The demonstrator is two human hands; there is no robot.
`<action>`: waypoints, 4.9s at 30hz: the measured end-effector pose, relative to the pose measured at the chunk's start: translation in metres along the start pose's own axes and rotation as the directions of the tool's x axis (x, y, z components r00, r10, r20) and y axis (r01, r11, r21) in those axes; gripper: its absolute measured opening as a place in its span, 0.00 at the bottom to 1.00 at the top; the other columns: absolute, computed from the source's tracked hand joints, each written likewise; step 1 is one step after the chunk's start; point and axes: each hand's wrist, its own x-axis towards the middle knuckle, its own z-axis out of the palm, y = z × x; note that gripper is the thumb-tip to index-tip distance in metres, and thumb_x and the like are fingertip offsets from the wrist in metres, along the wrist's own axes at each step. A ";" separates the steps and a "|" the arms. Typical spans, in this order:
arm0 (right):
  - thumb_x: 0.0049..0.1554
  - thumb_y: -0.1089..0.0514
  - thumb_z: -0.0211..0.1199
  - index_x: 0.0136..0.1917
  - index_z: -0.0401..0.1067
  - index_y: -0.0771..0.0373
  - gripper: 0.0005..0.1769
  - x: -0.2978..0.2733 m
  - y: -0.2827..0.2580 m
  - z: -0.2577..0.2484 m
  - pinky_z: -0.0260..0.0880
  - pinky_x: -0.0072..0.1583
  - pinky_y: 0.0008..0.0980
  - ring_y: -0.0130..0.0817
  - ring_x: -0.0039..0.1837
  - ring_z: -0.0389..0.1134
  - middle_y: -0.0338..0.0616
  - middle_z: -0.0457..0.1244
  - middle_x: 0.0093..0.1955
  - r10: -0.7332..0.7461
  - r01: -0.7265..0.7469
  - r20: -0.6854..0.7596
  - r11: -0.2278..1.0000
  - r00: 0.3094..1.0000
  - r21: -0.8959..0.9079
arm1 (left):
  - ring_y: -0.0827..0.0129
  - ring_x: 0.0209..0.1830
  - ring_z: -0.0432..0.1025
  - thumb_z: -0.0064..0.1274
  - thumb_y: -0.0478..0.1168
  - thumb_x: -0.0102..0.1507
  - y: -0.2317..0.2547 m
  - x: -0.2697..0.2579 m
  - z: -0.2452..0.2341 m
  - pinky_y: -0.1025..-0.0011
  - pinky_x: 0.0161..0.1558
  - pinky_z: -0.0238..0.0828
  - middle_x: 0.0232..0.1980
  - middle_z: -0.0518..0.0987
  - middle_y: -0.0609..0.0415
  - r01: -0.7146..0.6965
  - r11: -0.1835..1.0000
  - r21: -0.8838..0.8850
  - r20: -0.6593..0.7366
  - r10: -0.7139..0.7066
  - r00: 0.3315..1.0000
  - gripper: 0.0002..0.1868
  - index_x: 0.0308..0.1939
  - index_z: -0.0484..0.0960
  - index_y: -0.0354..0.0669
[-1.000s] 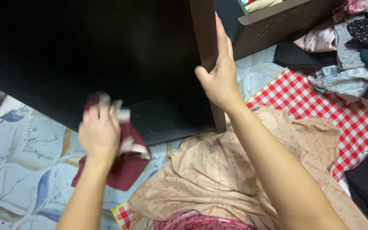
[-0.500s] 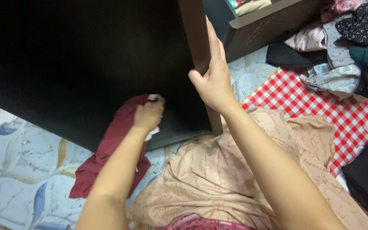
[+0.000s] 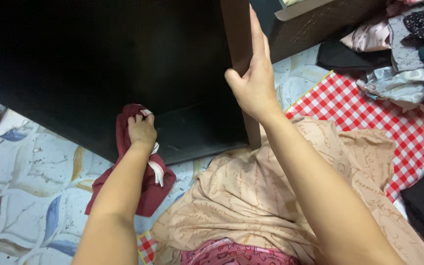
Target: The person empties a drawer of clothes, wipes the inside with a cloth, and then places folded clothes back into the drawer. The person also handles a yellow packet and a patterned shirt during the process.
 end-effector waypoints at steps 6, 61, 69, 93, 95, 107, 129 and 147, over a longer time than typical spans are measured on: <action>0.54 0.75 0.58 0.86 0.40 0.52 0.53 -0.003 0.004 0.002 0.59 0.81 0.31 0.45 0.85 0.52 0.49 0.49 0.83 -0.056 0.056 -0.010 0.997 0.998 -0.050 | 0.58 0.61 0.70 0.52 0.54 0.61 -0.005 -0.030 -0.025 0.56 0.57 0.60 0.64 0.78 0.45 0.007 1.000 -0.026 -0.073 -0.008 0.997 0.38 0.70 0.67 0.36; 0.53 0.76 0.57 0.86 0.39 0.56 0.54 -0.001 0.005 0.003 0.53 0.83 0.31 0.46 0.87 0.48 0.52 0.46 0.85 -0.087 0.087 -0.003 0.996 0.996 -0.003 | 0.42 0.73 0.60 0.43 0.39 0.73 -0.010 -0.026 -0.093 0.42 0.67 0.56 0.71 0.69 0.36 -0.039 0.766 -0.642 -0.496 -0.376 0.782 0.17 0.65 0.74 0.38; 0.52 0.74 0.57 0.85 0.40 0.56 0.53 0.000 -0.004 0.001 0.56 0.74 0.33 0.47 0.85 0.51 0.51 0.47 0.84 -0.005 0.006 -0.002 1.000 1.000 0.013 | 0.38 0.74 0.53 0.47 0.52 0.66 0.012 0.006 0.075 0.36 0.69 0.41 0.73 0.65 0.37 0.012 0.811 -0.585 -0.297 -0.227 0.927 0.30 0.65 0.70 0.35; 0.52 0.75 0.56 0.84 0.41 0.54 0.53 0.001 -0.004 0.005 0.68 0.59 0.26 0.43 0.81 0.57 0.50 0.49 0.83 0.093 -0.091 -0.023 0.992 0.995 0.082 | 0.38 0.55 0.73 0.44 0.46 0.66 -0.003 -0.050 0.076 0.39 0.59 0.61 0.55 0.79 0.32 0.100 0.899 -0.427 -0.072 -0.144 0.987 0.23 0.62 0.72 0.37; 0.54 0.77 0.58 0.85 0.40 0.55 0.53 0.003 -0.001 0.006 0.68 0.73 0.26 0.44 0.84 0.51 0.52 0.48 0.82 -0.081 0.082 -0.043 0.996 0.996 0.019 | 0.39 0.46 0.78 0.43 0.46 0.68 -0.013 -0.141 0.056 0.44 0.52 0.72 0.45 0.82 0.32 0.087 0.890 -0.448 -0.009 -0.102 0.995 0.27 0.68 0.71 0.36; 0.54 0.74 0.59 0.86 0.36 0.57 0.54 0.007 0.023 0.004 0.65 0.77 0.34 0.49 0.87 0.51 0.57 0.47 0.82 -0.066 0.060 0.058 0.994 0.996 0.097 | 0.58 0.54 0.67 0.44 0.33 0.72 -0.027 -0.169 -0.186 0.66 0.59 0.66 0.54 0.67 0.42 -0.432 0.277 -0.858 -0.509 -0.351 0.786 0.12 0.59 0.66 0.34; 0.50 0.75 0.58 0.86 0.40 0.57 0.56 0.011 0.016 0.005 0.44 0.87 0.40 0.49 0.88 0.45 0.54 0.47 0.86 -0.100 0.100 -0.010 0.994 0.995 0.041 | 0.45 0.63 0.70 0.40 0.65 0.68 0.176 0.037 -0.124 0.43 0.60 0.65 0.71 0.71 0.54 -0.257 0.687 -0.679 -0.107 0.254 0.961 0.26 0.71 0.68 0.81; 0.55 0.73 0.63 0.87 0.39 0.50 0.56 0.008 0.027 0.009 0.68 0.76 0.35 0.45 0.82 0.60 0.52 0.54 0.81 -0.054 0.053 0.007 0.997 0.999 0.048 | 0.47 0.61 0.70 0.59 0.49 0.62 -0.101 -0.284 -0.032 0.53 0.57 0.70 0.64 0.71 0.39 0.412 0.690 -0.594 0.175 -0.389 0.904 0.27 0.64 0.73 0.51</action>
